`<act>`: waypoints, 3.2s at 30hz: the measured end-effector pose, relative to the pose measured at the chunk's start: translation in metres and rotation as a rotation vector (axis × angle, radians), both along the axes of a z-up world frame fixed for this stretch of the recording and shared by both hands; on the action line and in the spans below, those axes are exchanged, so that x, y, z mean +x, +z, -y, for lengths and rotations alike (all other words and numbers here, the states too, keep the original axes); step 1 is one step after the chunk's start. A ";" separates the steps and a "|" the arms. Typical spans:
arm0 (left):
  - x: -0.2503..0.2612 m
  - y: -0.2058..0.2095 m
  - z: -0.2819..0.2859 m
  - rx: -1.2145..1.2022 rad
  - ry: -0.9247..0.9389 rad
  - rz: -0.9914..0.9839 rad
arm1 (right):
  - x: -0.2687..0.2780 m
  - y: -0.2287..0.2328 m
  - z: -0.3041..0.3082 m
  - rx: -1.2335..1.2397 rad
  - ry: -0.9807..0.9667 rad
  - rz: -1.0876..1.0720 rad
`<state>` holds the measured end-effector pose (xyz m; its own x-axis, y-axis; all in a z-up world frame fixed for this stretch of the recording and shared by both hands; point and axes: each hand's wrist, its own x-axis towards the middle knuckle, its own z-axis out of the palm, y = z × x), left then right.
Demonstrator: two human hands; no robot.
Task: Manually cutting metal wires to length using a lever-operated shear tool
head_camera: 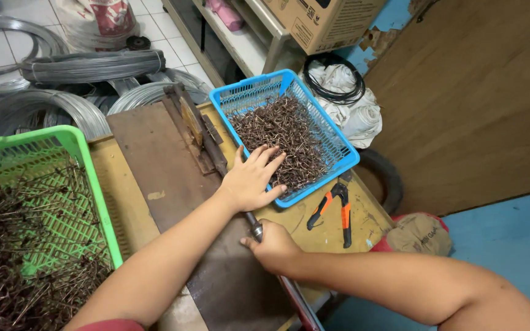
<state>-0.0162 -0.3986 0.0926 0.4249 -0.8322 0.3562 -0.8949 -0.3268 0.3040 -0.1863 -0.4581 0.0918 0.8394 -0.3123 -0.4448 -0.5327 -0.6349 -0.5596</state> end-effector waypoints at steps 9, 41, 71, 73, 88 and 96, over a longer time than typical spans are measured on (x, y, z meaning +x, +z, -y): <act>-0.002 -0.001 0.001 -0.007 0.016 -0.007 | 0.000 0.001 -0.003 -0.092 0.005 -0.003; -0.006 -0.001 -0.016 -0.305 0.289 -0.031 | -0.002 -0.040 0.014 -0.086 0.079 0.109; 0.124 -0.069 -0.130 0.062 0.814 -0.255 | -0.003 0.111 0.023 0.503 0.018 0.121; 0.126 -0.070 -0.129 0.082 0.815 -0.224 | 0.003 0.129 0.022 0.494 0.035 0.108; 0.128 -0.080 -0.122 0.251 0.740 -0.188 | -0.003 0.088 0.027 0.561 0.009 0.136; 0.112 -0.058 -0.121 0.313 0.663 -0.418 | 0.002 0.120 0.023 0.594 0.015 0.144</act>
